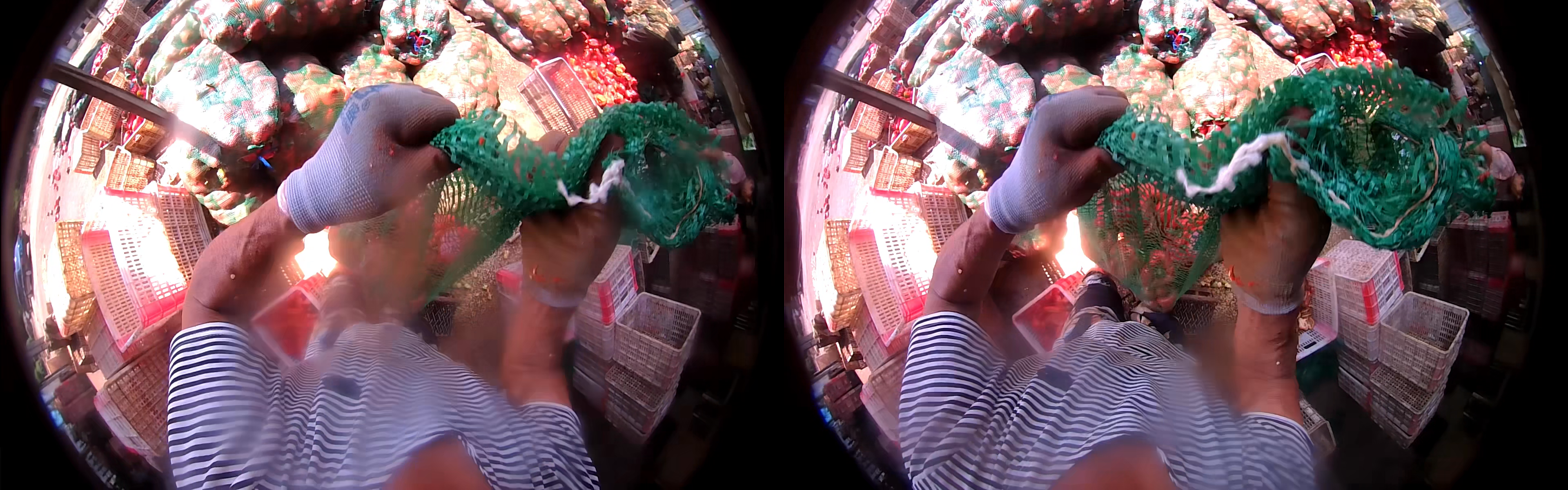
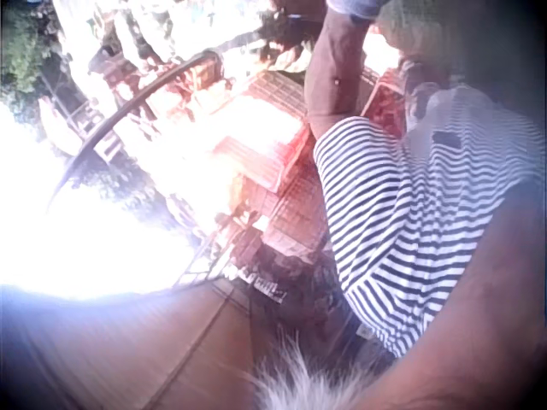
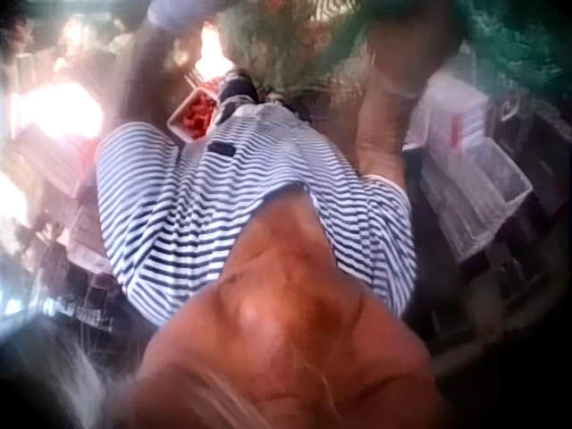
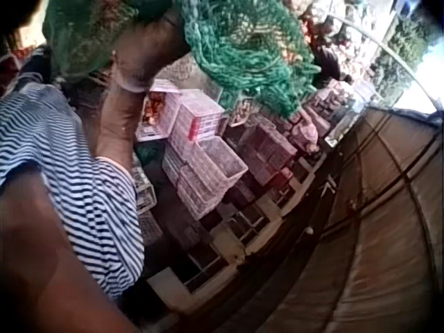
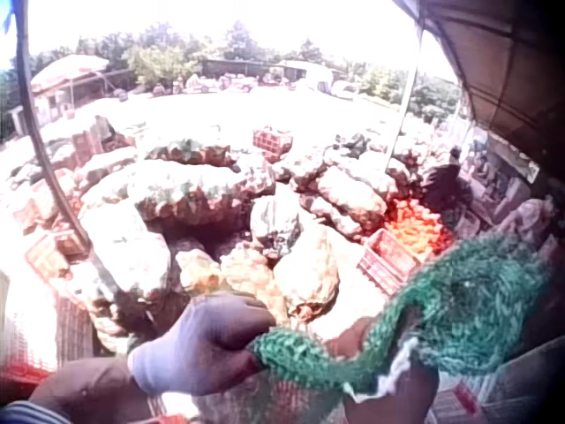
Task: The person unfastens a mesh bag of red bell peppers, empties them onto the ground, and sorts them into plastic crates, using a knife to remove stems from some peppers.
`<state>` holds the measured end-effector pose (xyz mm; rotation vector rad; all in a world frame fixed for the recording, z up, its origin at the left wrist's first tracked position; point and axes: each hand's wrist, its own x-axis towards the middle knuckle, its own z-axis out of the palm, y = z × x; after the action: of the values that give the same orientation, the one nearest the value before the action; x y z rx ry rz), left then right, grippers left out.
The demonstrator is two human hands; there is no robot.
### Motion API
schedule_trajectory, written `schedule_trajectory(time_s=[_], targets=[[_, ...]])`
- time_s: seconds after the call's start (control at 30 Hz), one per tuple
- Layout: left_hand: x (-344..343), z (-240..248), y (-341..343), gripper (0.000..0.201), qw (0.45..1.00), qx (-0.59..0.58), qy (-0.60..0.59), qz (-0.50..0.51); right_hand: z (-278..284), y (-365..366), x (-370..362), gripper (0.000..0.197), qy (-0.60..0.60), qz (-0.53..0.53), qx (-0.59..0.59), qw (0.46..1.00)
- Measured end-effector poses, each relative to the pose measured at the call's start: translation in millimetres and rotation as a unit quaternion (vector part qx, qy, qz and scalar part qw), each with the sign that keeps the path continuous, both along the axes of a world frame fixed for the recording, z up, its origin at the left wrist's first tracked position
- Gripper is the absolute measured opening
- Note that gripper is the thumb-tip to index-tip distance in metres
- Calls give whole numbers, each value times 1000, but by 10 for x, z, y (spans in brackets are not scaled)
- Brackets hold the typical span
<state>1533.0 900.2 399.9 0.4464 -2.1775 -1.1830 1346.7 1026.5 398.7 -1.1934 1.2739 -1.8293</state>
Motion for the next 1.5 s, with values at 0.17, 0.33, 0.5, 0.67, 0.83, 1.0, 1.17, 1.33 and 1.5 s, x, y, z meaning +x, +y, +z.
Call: schedule_trajectory(time_s=[0.17,0.33,0.5,0.67,0.83,1.0,1.17,1.33,1.5], targets=[[149,27,1,14,986,128,-13,109,36,-480,33,30,219,-100,10,970],[250,348,-5,22,979,28,107,169,457,-747,135,32,-222,185,-75,954],[46,52,-82,63,978,36,165,125,628,-1259,136,35,-407,347,-101,839],[-3,-684,-211,47,943,298,112,95,437,-1480,509,21,-391,342,-86,850],[654,-771,-54,35,825,445,322,131,-612,-1353,-431,27,396,18,11,918],[911,-1140,417,45,802,414,357,240,-2514,-658,1022,54,-45,239,380,893],[1450,-1531,794,39,823,361,86,431,-2970,144,2474,46,-179,414,451,771],[1966,-2081,1250,67,903,189,-110,369,-3089,-61,2148,47,-505,396,414,646],[2029,-2821,1851,57,787,371,-30,491,-3172,-96,2280,53,-68,593,387,702]])
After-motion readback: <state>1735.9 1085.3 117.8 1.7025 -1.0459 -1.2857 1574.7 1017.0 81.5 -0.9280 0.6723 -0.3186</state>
